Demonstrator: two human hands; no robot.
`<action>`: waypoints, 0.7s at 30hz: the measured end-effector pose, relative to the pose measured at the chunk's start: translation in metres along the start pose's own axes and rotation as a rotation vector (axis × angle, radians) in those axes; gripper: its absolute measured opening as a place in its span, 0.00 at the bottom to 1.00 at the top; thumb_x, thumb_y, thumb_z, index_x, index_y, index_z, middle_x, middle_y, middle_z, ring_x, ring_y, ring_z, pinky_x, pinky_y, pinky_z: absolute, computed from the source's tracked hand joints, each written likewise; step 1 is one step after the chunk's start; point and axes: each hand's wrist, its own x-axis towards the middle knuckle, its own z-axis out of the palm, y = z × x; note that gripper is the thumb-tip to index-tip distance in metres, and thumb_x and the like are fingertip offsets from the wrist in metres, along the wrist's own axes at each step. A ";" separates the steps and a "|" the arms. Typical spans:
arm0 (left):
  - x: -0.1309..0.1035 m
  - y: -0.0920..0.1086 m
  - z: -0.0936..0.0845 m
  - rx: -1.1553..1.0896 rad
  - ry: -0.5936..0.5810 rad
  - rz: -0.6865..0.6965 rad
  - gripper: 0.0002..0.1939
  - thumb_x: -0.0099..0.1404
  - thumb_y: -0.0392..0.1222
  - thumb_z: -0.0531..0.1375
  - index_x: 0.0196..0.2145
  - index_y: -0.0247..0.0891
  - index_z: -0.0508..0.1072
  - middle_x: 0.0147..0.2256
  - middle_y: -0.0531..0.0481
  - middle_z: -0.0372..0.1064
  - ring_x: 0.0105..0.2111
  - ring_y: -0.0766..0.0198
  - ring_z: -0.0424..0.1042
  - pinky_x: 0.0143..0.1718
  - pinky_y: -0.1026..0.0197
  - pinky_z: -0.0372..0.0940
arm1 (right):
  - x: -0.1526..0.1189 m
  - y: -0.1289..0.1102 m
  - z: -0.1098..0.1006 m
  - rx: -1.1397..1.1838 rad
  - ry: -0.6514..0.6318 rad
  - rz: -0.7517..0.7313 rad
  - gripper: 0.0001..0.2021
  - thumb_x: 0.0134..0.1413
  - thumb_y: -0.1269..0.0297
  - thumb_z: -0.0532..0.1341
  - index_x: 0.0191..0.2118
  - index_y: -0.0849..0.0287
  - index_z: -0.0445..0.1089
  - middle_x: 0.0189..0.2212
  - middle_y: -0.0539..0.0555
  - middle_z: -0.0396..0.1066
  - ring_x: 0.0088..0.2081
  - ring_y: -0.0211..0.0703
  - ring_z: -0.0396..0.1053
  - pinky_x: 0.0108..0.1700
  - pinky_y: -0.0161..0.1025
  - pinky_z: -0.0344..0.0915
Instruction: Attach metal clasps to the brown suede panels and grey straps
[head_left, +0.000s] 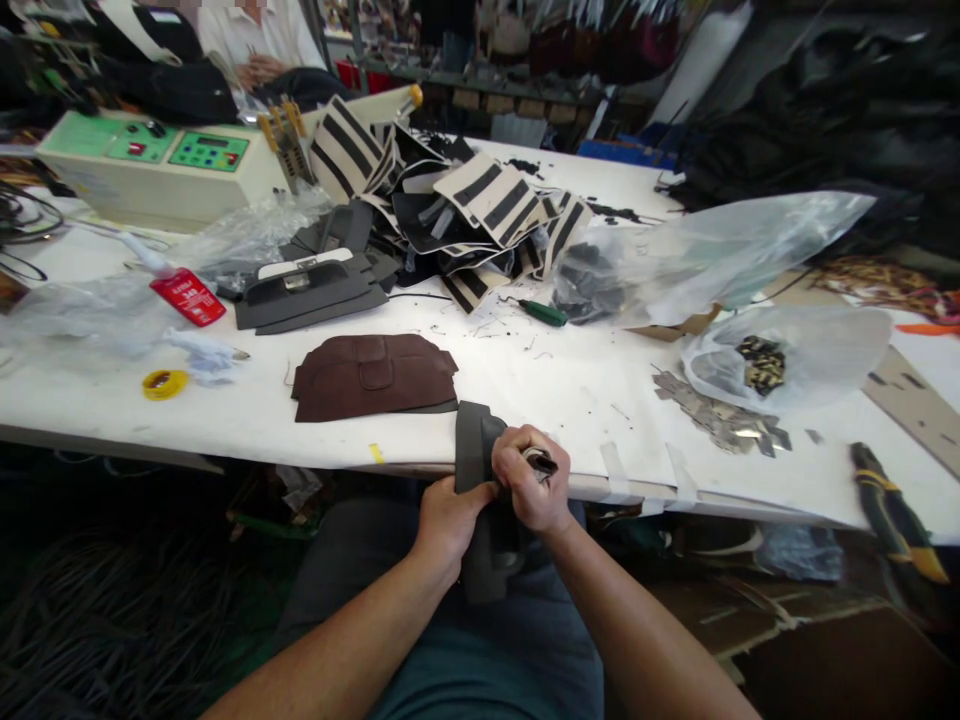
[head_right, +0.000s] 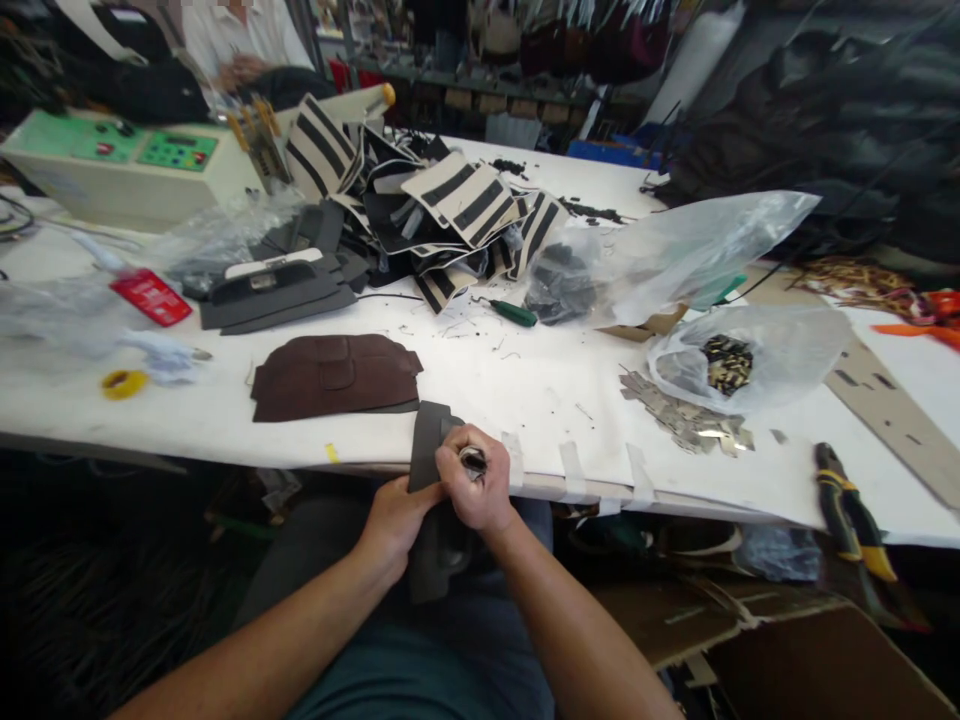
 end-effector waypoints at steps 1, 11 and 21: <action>-0.002 0.000 -0.001 -0.008 -0.006 -0.004 0.16 0.46 0.46 0.76 0.29 0.34 0.81 0.28 0.47 0.79 0.27 0.58 0.76 0.29 0.62 0.66 | -0.002 -0.004 -0.005 -0.013 0.040 0.004 0.17 0.61 0.51 0.60 0.25 0.53 0.60 0.22 0.49 0.63 0.25 0.40 0.60 0.30 0.41 0.60; -0.040 0.001 -0.013 -0.151 -0.140 -0.033 0.30 0.50 0.56 0.77 0.44 0.33 0.80 0.40 0.41 0.82 0.38 0.52 0.81 0.41 0.55 0.75 | -0.091 -0.011 -0.025 0.006 0.063 0.601 0.19 0.50 0.48 0.72 0.39 0.59 0.77 0.30 0.52 0.74 0.31 0.45 0.69 0.34 0.40 0.67; -0.028 0.010 -0.080 0.371 0.127 0.541 0.39 0.53 0.50 0.74 0.61 0.44 0.70 0.59 0.41 0.70 0.58 0.47 0.71 0.53 0.50 0.72 | -0.029 -0.053 -0.096 -0.377 -0.630 0.476 0.07 0.46 0.66 0.68 0.34 0.57 0.79 0.26 0.46 0.73 0.27 0.38 0.66 0.29 0.34 0.60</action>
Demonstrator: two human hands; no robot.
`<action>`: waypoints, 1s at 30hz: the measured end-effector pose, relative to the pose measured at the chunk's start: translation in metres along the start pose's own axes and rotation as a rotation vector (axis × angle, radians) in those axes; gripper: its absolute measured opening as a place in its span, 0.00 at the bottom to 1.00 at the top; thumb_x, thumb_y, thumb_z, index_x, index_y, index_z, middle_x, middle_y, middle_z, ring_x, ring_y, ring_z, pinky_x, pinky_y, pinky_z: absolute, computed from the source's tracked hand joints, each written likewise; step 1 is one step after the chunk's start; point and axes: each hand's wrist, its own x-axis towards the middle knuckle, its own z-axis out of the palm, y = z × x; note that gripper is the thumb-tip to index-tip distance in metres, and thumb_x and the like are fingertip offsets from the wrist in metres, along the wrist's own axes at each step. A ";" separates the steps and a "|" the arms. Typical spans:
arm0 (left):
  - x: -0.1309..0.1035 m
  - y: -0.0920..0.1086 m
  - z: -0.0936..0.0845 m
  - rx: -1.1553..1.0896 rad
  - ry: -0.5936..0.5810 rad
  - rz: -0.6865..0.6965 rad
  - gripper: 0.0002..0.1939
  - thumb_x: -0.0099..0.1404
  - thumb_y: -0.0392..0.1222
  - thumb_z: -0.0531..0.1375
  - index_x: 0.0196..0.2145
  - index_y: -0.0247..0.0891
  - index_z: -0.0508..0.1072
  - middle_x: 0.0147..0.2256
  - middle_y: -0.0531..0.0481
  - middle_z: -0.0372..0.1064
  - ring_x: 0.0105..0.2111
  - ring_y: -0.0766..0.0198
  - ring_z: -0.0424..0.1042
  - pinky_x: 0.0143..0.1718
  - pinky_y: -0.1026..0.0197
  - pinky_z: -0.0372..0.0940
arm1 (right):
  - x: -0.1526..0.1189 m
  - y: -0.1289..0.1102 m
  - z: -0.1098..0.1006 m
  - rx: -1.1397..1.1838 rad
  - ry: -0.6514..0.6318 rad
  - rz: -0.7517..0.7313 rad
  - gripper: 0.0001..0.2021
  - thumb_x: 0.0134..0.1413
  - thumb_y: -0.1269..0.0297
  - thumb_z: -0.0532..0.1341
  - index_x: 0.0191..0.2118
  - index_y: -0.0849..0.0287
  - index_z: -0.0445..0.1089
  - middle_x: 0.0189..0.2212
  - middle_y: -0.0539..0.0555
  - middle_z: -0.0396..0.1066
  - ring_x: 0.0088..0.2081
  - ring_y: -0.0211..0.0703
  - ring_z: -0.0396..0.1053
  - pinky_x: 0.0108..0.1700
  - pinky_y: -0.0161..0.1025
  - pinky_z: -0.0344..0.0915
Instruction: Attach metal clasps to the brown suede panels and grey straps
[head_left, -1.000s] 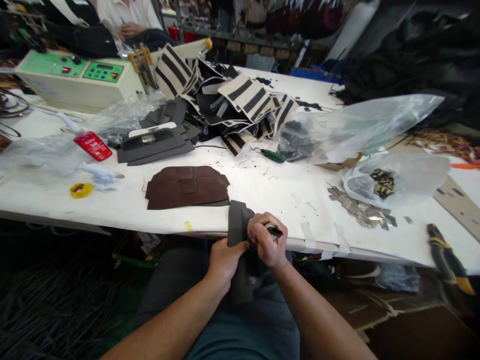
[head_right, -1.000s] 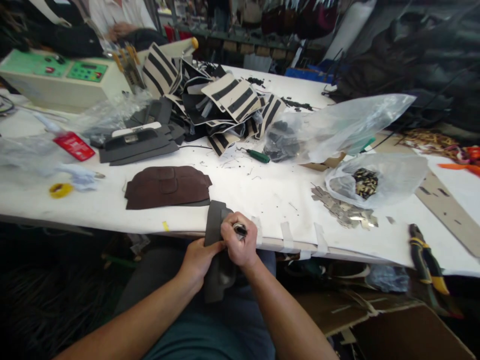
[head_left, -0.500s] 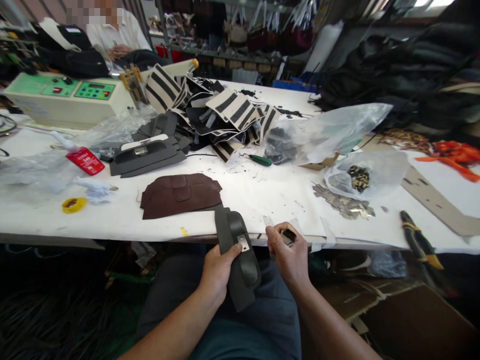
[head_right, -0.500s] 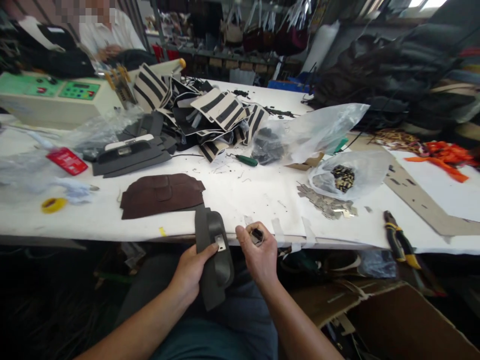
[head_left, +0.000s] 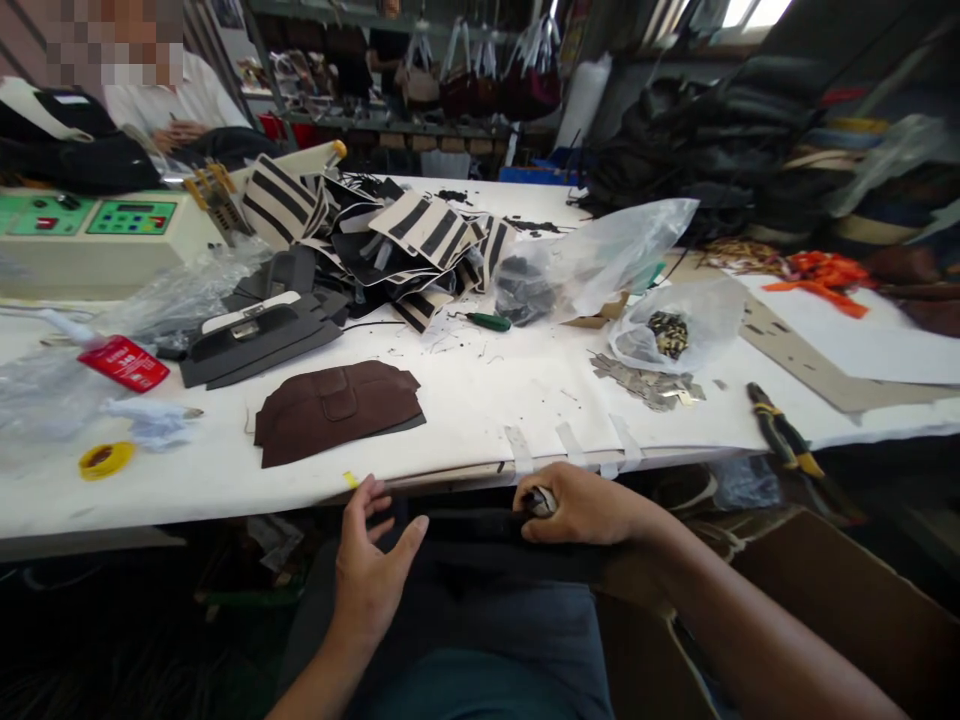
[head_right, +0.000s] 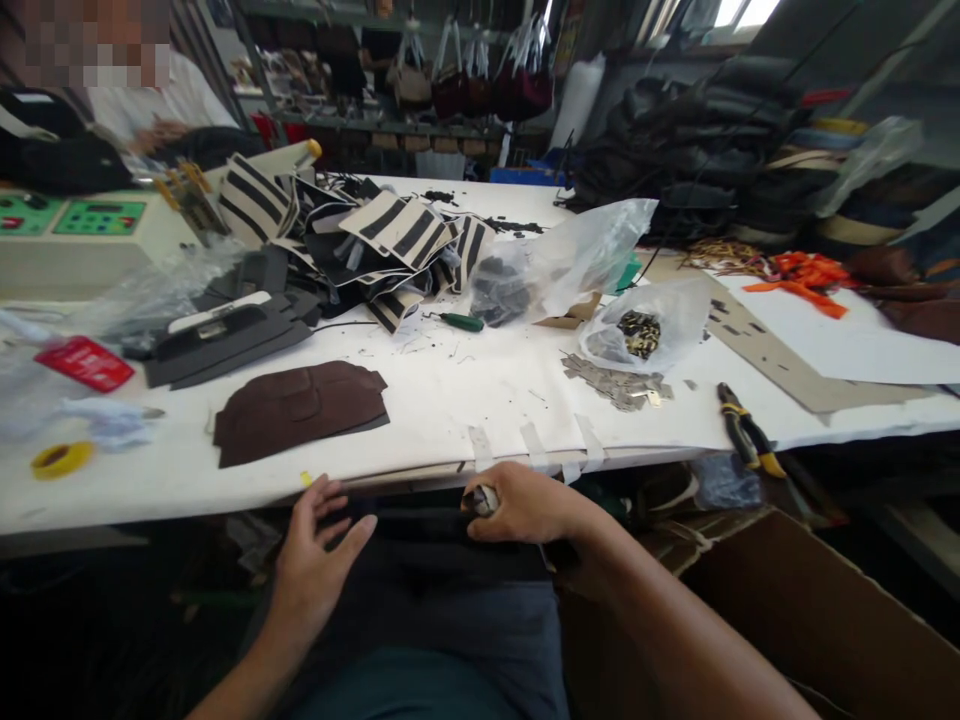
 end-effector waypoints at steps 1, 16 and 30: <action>0.000 0.001 -0.001 0.053 -0.064 0.060 0.37 0.53 0.48 0.74 0.60 0.44 0.72 0.59 0.42 0.71 0.58 0.47 0.70 0.57 0.48 0.69 | 0.003 -0.004 -0.007 -0.068 -0.049 -0.005 0.06 0.46 0.67 0.67 0.34 0.57 0.79 0.25 0.45 0.73 0.26 0.38 0.66 0.28 0.33 0.60; 0.017 -0.012 0.063 -0.042 -0.491 -0.254 0.21 0.65 0.59 0.63 0.36 0.37 0.79 0.29 0.48 0.76 0.28 0.59 0.71 0.31 0.62 0.63 | 0.059 -0.035 -0.031 0.297 0.852 -0.232 0.19 0.58 0.45 0.69 0.32 0.56 0.70 0.20 0.46 0.67 0.23 0.37 0.63 0.26 0.35 0.61; 0.021 -0.007 0.085 -0.042 -0.445 -0.266 0.21 0.64 0.59 0.60 0.29 0.37 0.72 0.24 0.54 0.63 0.26 0.64 0.61 0.29 0.63 0.56 | 0.100 -0.025 0.025 1.020 0.880 -0.516 0.20 0.62 0.54 0.69 0.27 0.56 0.62 0.19 0.42 0.59 0.17 0.31 0.58 0.21 0.31 0.60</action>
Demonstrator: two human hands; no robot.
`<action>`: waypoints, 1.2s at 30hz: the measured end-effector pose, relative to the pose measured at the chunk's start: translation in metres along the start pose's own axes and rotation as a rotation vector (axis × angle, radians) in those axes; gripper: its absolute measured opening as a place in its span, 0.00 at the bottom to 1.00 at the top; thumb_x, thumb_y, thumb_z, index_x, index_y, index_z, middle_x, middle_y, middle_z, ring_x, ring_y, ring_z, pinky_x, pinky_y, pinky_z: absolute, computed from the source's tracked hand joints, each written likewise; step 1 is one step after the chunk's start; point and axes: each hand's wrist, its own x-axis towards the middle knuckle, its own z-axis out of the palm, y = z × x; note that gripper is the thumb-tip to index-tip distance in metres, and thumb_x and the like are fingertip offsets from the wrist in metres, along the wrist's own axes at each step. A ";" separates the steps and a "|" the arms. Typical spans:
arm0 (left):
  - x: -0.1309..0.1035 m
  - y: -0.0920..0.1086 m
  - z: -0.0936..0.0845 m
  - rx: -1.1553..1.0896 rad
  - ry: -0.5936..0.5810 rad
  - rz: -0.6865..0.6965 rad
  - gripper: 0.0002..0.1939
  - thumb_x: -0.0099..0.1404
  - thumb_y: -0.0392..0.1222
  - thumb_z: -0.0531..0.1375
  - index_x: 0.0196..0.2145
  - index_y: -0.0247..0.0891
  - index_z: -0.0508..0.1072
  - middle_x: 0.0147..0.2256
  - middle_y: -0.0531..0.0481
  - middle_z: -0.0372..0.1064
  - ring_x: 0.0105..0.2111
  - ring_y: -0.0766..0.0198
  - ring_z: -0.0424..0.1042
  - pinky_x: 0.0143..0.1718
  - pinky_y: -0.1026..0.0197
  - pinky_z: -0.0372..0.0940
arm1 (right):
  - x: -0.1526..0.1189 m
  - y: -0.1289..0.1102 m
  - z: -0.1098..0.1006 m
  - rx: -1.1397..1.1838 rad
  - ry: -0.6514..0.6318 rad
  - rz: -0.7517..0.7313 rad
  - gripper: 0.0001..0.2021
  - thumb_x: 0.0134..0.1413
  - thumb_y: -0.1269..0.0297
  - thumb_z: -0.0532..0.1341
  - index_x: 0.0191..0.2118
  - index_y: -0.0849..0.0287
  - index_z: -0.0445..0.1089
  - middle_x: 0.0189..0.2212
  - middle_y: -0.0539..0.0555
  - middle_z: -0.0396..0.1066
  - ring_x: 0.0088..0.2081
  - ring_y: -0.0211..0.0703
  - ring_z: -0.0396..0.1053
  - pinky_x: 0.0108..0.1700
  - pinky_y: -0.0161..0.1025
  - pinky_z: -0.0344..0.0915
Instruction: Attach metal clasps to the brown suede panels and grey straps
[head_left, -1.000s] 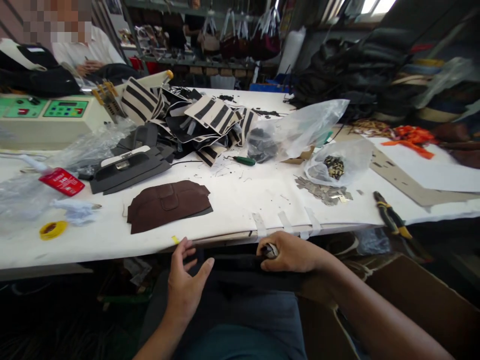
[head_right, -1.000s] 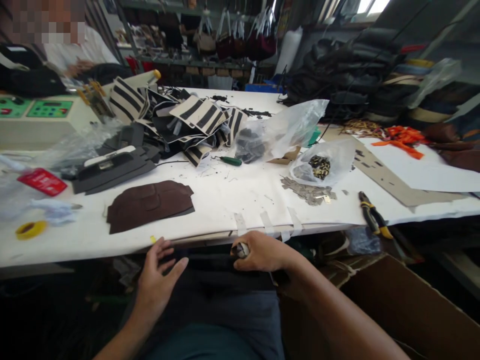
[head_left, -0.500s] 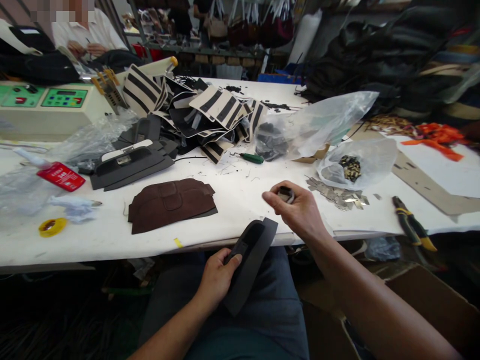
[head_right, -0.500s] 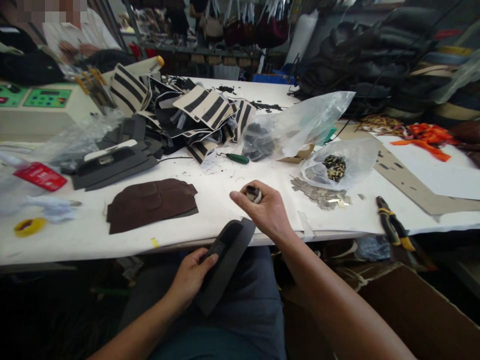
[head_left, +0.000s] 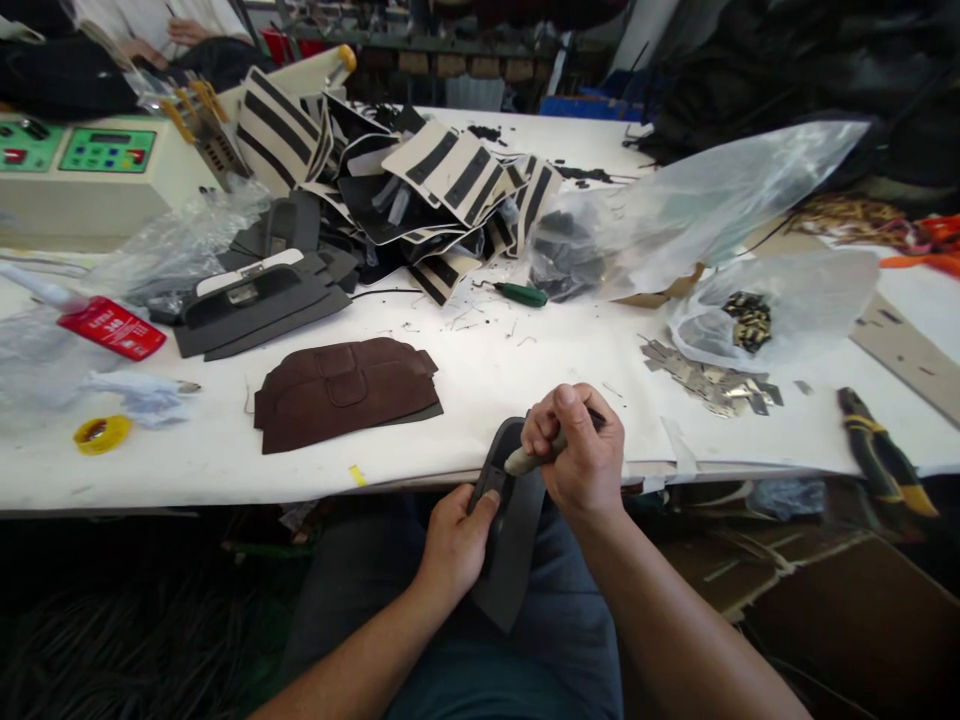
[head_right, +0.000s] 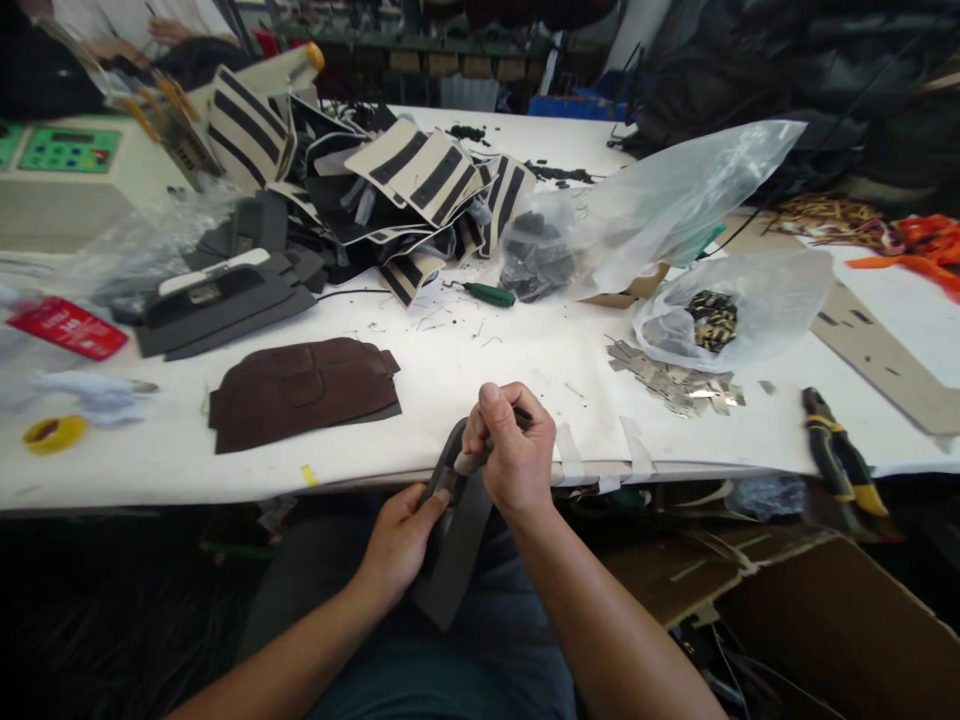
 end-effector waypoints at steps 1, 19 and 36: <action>0.000 0.000 0.001 -0.001 0.008 -0.002 0.20 0.64 0.59 0.60 0.29 0.37 0.72 0.24 0.54 0.62 0.26 0.64 0.61 0.28 0.63 0.56 | 0.002 0.001 0.000 0.000 0.005 -0.009 0.20 0.62 0.54 0.69 0.27 0.56 0.61 0.19 0.42 0.59 0.17 0.31 0.58 0.21 0.31 0.60; -0.002 0.003 0.004 -0.052 0.045 0.059 0.18 0.62 0.56 0.61 0.27 0.38 0.72 0.24 0.51 0.69 0.26 0.61 0.66 0.29 0.62 0.59 | -0.033 0.010 0.012 -0.499 -0.363 -0.291 0.17 0.66 0.64 0.64 0.25 0.56 0.62 0.20 0.45 0.63 0.22 0.35 0.60 0.27 0.36 0.58; -0.003 0.001 0.009 -0.135 0.011 0.093 0.22 0.60 0.61 0.63 0.28 0.37 0.72 0.28 0.49 0.71 0.31 0.58 0.68 0.33 0.60 0.61 | -0.037 0.013 0.016 -0.609 -0.287 -0.319 0.19 0.67 0.60 0.60 0.24 0.56 0.60 0.20 0.46 0.59 0.23 0.36 0.57 0.28 0.36 0.58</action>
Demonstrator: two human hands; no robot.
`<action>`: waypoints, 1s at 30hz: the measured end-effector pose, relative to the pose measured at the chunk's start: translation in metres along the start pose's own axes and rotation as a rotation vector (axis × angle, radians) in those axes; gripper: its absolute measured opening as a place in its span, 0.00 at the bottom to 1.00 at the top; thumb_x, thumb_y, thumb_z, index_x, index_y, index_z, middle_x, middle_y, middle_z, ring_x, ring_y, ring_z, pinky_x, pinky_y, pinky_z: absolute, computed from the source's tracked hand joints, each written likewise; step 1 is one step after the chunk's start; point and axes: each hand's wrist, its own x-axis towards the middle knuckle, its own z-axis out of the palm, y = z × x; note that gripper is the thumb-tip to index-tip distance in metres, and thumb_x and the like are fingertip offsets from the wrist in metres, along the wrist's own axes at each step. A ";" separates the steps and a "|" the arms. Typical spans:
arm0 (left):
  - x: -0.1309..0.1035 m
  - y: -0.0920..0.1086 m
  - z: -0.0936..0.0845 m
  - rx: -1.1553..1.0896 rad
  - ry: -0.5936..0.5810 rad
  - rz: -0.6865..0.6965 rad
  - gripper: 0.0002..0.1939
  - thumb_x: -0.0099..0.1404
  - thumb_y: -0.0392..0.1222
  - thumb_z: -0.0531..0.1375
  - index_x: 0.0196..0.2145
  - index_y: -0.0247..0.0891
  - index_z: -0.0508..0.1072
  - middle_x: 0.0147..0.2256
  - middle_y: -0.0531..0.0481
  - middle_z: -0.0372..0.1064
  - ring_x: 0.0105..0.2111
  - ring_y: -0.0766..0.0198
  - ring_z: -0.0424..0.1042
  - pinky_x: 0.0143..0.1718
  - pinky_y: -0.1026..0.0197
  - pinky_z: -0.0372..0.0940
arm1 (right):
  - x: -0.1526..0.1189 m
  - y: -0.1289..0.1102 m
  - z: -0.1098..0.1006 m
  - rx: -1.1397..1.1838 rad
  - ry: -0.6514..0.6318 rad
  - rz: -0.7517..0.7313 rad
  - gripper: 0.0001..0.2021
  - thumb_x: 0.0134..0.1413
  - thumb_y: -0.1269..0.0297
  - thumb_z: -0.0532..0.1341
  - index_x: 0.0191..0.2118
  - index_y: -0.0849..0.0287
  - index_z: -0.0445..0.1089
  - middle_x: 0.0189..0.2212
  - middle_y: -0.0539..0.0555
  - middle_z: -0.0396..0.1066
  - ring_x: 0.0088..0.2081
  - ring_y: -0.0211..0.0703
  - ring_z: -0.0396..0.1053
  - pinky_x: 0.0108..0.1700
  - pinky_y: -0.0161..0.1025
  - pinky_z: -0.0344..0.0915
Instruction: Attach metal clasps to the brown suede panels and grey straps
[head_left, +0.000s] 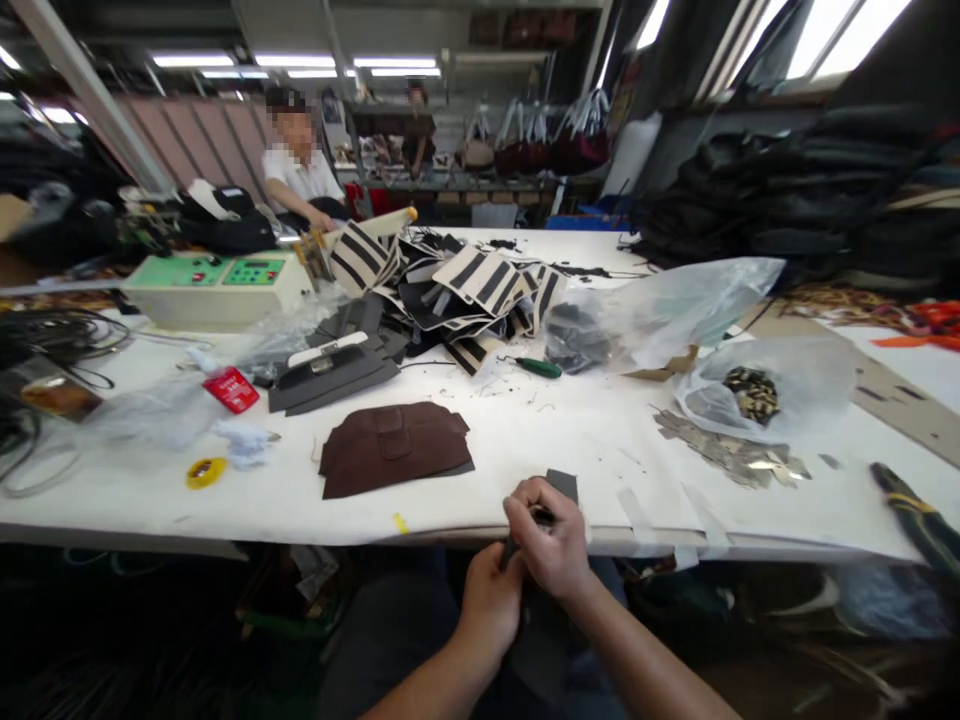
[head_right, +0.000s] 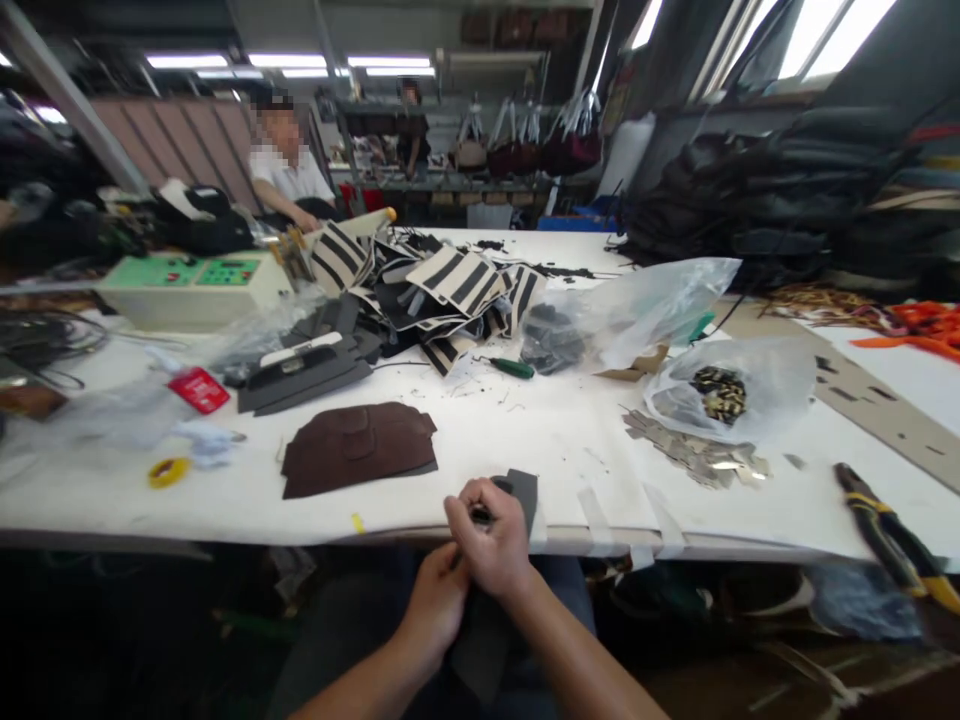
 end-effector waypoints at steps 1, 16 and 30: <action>0.000 0.001 0.001 0.000 -0.007 0.004 0.23 0.59 0.63 0.63 0.28 0.37 0.72 0.27 0.49 0.70 0.31 0.58 0.68 0.33 0.59 0.61 | 0.003 -0.001 -0.001 -0.040 -0.020 0.004 0.19 0.67 0.59 0.60 0.23 0.56 0.59 0.19 0.46 0.59 0.23 0.36 0.57 0.28 0.36 0.57; -0.002 0.118 -0.118 0.508 -0.114 0.231 0.25 0.68 0.64 0.57 0.37 0.37 0.75 0.29 0.52 0.70 0.28 0.62 0.66 0.29 0.63 0.59 | 0.056 0.116 -0.111 -1.149 0.018 -0.196 0.23 0.64 0.52 0.57 0.60 0.55 0.72 0.56 0.63 0.74 0.58 0.63 0.70 0.59 0.59 0.64; 0.134 0.279 -0.251 1.182 0.555 0.580 0.25 0.68 0.48 0.56 0.57 0.31 0.68 0.55 0.34 0.69 0.56 0.44 0.67 0.60 0.44 0.60 | 0.050 0.119 -0.110 -1.054 -0.019 -0.276 0.18 0.67 0.60 0.58 0.58 0.55 0.74 0.57 0.61 0.74 0.61 0.60 0.68 0.59 0.55 0.63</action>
